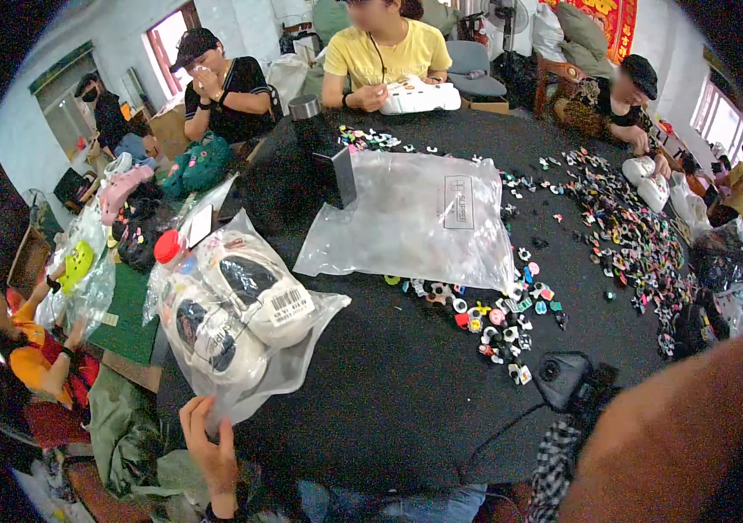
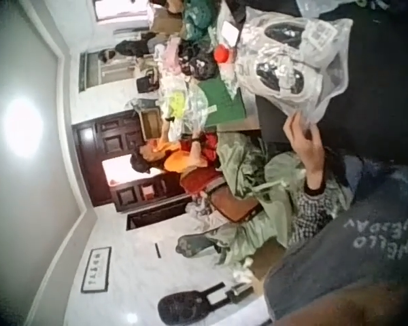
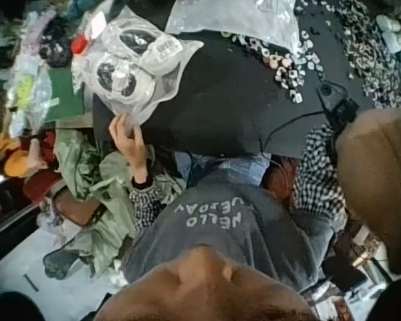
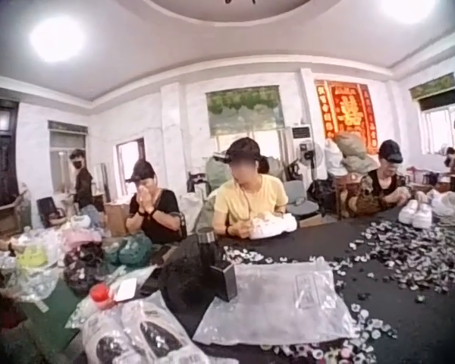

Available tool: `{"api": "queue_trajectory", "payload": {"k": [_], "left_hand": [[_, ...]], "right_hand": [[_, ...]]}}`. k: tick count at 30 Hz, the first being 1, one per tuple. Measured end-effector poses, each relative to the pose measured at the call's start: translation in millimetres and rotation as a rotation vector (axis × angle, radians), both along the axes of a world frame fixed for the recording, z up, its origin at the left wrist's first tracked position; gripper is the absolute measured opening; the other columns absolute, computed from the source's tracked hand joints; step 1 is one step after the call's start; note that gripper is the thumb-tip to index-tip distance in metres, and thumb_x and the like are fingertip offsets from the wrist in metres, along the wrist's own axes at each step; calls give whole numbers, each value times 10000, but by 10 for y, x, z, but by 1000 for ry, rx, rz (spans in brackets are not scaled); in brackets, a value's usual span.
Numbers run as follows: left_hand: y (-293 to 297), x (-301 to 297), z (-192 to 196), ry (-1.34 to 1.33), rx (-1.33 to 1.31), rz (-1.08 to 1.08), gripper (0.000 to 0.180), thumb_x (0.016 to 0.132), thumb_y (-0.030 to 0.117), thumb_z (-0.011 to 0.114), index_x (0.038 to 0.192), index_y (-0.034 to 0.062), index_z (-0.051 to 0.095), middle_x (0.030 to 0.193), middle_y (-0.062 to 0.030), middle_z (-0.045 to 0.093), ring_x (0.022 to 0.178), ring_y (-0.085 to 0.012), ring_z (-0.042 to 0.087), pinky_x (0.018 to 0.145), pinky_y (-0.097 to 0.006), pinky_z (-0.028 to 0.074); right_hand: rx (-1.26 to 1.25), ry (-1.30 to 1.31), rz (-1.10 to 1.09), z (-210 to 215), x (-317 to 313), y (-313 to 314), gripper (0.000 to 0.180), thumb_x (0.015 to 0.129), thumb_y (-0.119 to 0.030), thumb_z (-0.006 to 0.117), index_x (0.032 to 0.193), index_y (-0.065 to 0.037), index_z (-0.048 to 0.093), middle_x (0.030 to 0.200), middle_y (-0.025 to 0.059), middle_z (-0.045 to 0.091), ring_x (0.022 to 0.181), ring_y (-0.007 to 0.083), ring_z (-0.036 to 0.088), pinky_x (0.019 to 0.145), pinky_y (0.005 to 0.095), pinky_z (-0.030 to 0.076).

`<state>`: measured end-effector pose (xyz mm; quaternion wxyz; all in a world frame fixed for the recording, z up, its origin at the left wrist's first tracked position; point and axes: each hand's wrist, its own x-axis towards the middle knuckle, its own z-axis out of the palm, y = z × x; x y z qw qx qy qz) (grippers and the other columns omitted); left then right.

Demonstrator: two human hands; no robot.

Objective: Unpacking white shoes from a bag and applying decorative charms to the holes on top.

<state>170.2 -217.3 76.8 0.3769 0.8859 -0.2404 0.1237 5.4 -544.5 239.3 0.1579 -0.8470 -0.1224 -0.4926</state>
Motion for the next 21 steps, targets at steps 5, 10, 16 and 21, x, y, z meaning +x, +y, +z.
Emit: {"api": "queue_trajectory", "payload": {"k": [5,10,16,21], "left_hand": [[17,2,20,-146,-31,-42,263,863,-10,593,1124,6,616,1069,-128,490,934,-264,537,803,-356,444],[105,-9,51,-25,-13,44,262,886,-2,582,1146,17,614,1036,-114,501,853,-238,550,713,-341,463],[53,-22,16,-95,1,44,393,835,-34,620,1218,36,571,983,-137,524,858,-255,563,692,-354,475],[137,-14,81,-209,70,0,330,792,-50,646,1111,26,607,852,-115,530,700,-238,545,628,-335,446]], "right_hand": [[-86,14,-23,226,-127,132,216,764,-17,604,978,-33,576,936,123,543,751,224,538,674,331,470],[-15,360,304,-667,723,606,269,721,-83,657,981,-14,637,937,106,619,831,252,628,710,344,530],[-132,585,413,-1491,1069,962,331,794,-88,573,1103,31,581,1130,164,579,1057,312,585,916,386,492],[-255,547,420,-1705,1370,1066,397,823,-57,565,1209,35,551,1264,211,511,1219,361,494,1045,432,410]]}}
